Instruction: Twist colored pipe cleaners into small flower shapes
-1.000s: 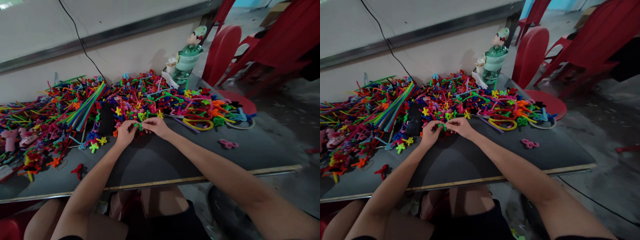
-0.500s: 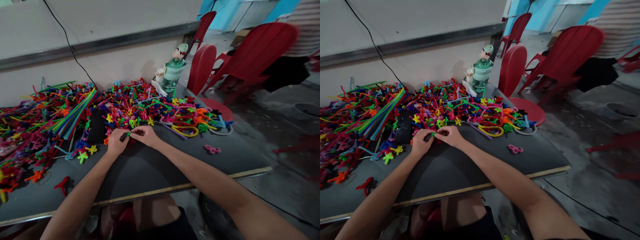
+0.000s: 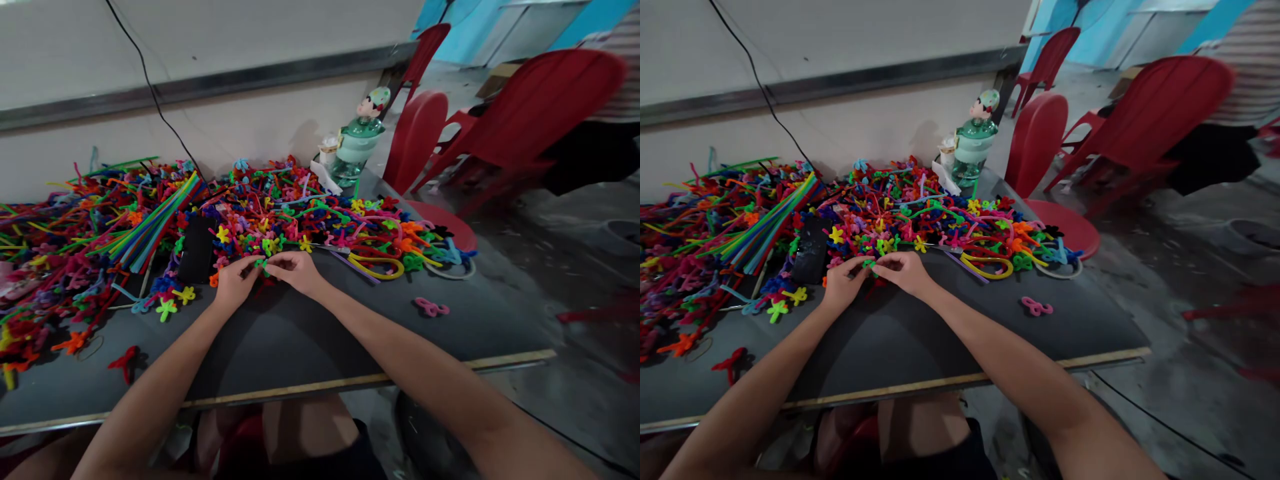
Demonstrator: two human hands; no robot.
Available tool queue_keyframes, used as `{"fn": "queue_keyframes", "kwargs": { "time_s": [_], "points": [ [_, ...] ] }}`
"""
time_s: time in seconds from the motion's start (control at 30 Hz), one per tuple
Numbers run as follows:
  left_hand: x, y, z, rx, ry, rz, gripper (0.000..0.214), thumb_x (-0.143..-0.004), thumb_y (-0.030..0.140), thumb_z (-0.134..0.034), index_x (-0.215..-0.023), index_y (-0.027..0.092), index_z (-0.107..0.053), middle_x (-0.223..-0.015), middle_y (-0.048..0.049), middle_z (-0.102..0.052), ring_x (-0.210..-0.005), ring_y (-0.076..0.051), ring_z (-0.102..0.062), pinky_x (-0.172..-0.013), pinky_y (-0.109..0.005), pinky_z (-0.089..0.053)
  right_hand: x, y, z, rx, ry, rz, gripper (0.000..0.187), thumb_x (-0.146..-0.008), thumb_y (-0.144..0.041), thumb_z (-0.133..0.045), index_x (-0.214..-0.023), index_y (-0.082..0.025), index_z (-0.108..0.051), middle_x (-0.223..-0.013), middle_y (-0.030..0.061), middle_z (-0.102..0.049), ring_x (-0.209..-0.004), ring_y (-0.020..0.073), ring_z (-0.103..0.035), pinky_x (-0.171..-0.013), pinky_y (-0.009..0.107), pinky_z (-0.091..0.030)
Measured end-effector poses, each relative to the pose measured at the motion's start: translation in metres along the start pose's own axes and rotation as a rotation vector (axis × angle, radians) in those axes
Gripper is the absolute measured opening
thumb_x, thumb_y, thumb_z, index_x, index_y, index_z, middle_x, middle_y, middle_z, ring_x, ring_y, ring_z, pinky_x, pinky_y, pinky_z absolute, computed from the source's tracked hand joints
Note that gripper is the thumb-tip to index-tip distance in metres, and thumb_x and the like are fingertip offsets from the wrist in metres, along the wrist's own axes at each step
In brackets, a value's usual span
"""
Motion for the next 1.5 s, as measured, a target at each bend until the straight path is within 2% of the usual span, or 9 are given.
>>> {"fn": "queue_keyframes", "kwargs": {
  "time_s": [0.1, 0.23, 0.5, 0.67, 0.83, 1.1, 1.3, 1.37, 1.5],
  "points": [
    [0.001, 0.001, 0.000, 0.009, 0.006, -0.024, 0.015, -0.082, 0.024, -0.060, -0.090, 0.019, -0.071, -0.077, -0.0018, -0.073, -0.060, -0.012, -0.064, -0.057, -0.022, -0.053, 0.001, 0.001, -0.001, -0.021, -0.012, -0.017, 0.038, -0.065, -0.050, -0.074, -0.080, -0.015, -0.072, -0.060, 0.0024, -0.065, -0.050, 0.0106, -0.054, -0.050, 0.024, -0.045],
    [0.002, 0.007, 0.001, -0.032, 0.004, -0.096, 0.012, -0.081, 0.022, -0.061, -0.088, 0.020, -0.070, -0.077, -0.0024, -0.072, -0.064, -0.012, -0.065, -0.059, -0.023, -0.053, 0.002, 0.003, -0.001, -0.056, -0.026, -0.036, 0.037, -0.062, -0.048, -0.077, -0.078, -0.015, -0.071, -0.063, 0.0027, -0.065, -0.049, 0.0105, -0.054, -0.050, 0.025, -0.046],
    [0.006, 0.014, 0.000, -0.096, -0.010, -0.207, 0.015, -0.083, 0.018, -0.060, -0.091, 0.022, -0.072, -0.083, -0.0038, -0.074, -0.076, -0.015, -0.069, -0.074, -0.030, -0.057, 0.006, 0.003, 0.002, 0.042, -0.017, -0.009, 0.037, -0.061, -0.048, -0.075, -0.077, -0.016, -0.070, -0.063, 0.0026, -0.064, -0.051, 0.0110, -0.054, -0.051, 0.025, -0.045],
    [0.006, 0.015, -0.001, -0.086, -0.004, -0.247, 0.017, -0.083, 0.017, -0.060, -0.093, 0.023, -0.072, -0.084, -0.0034, -0.075, -0.076, -0.015, -0.069, -0.072, -0.030, -0.057, 0.007, -0.002, 0.002, 0.075, -0.023, 0.002, 0.034, -0.063, -0.047, -0.073, -0.076, -0.016, -0.068, -0.063, 0.0020, -0.062, -0.050, 0.0097, -0.050, -0.048, 0.024, -0.042],
    [0.005, 0.010, -0.001, -0.088, -0.003, -0.220, 0.018, -0.084, 0.020, -0.061, -0.096, 0.025, -0.073, -0.084, -0.0026, -0.076, -0.071, -0.015, -0.070, -0.065, -0.028, -0.058, 0.004, -0.001, 0.000, 0.039, -0.059, -0.010, 0.031, -0.063, -0.043, -0.075, -0.075, -0.016, -0.066, -0.065, 0.0020, -0.063, -0.054, 0.0106, -0.054, -0.053, 0.025, -0.044],
    [0.007, 0.011, -0.004, -0.138, -0.036, -0.282, 0.020, -0.084, 0.019, -0.060, -0.097, 0.025, -0.073, -0.086, -0.0026, -0.076, -0.075, -0.015, -0.071, -0.072, -0.030, -0.059, 0.004, -0.004, -0.001, 0.105, -0.032, -0.027, 0.028, -0.060, -0.040, -0.075, -0.069, -0.016, -0.065, -0.060, 0.0008, -0.061, -0.053, 0.0111, -0.053, -0.052, 0.025, -0.043],
    [0.007, 0.015, -0.004, -0.163, -0.043, -0.342, 0.020, -0.084, 0.017, -0.058, -0.095, 0.022, -0.074, -0.083, -0.0038, -0.076, -0.073, -0.015, -0.071, -0.070, -0.028, -0.058, 0.003, -0.006, -0.003, 0.164, -0.051, 0.010, 0.027, -0.064, -0.041, -0.073, -0.069, -0.016, -0.064, -0.060, 0.0002, -0.061, -0.053, 0.0099, -0.052, -0.051, 0.023, -0.041],
    [0.006, 0.013, -0.003, -0.187, -0.029, -0.299, 0.019, -0.083, 0.018, -0.059, -0.095, 0.021, -0.074, -0.082, -0.0045, -0.075, -0.073, -0.016, -0.070, -0.068, -0.027, -0.056, 0.001, -0.005, -0.004, 0.147, -0.062, 0.024, 0.027, -0.067, -0.042, -0.071, -0.073, -0.016, -0.065, -0.062, 0.0004, -0.061, -0.054, 0.0102, -0.053, -0.052, 0.023, -0.042],
    [0.003, 0.000, 0.001, -0.162, 0.009, -0.047, 0.025, -0.082, 0.022, -0.061, -0.105, 0.021, -0.069, -0.084, -0.0023, -0.074, -0.068, -0.013, -0.068, -0.063, -0.022, -0.053, 0.000, -0.004, -0.007, 0.052, -0.097, 0.024, 0.030, -0.070, -0.043, -0.070, -0.082, -0.016, -0.065, -0.067, 0.0012, -0.063, -0.056, 0.0107, -0.055, -0.055, 0.024, -0.045]
  ]
}}
Point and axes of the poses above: each hand's wrist, its own x-axis away from the middle knuckle, its own z-axis out of the back of the hand, y = z × x, the point moved 8 cm from there along -x, towards the middle knuckle
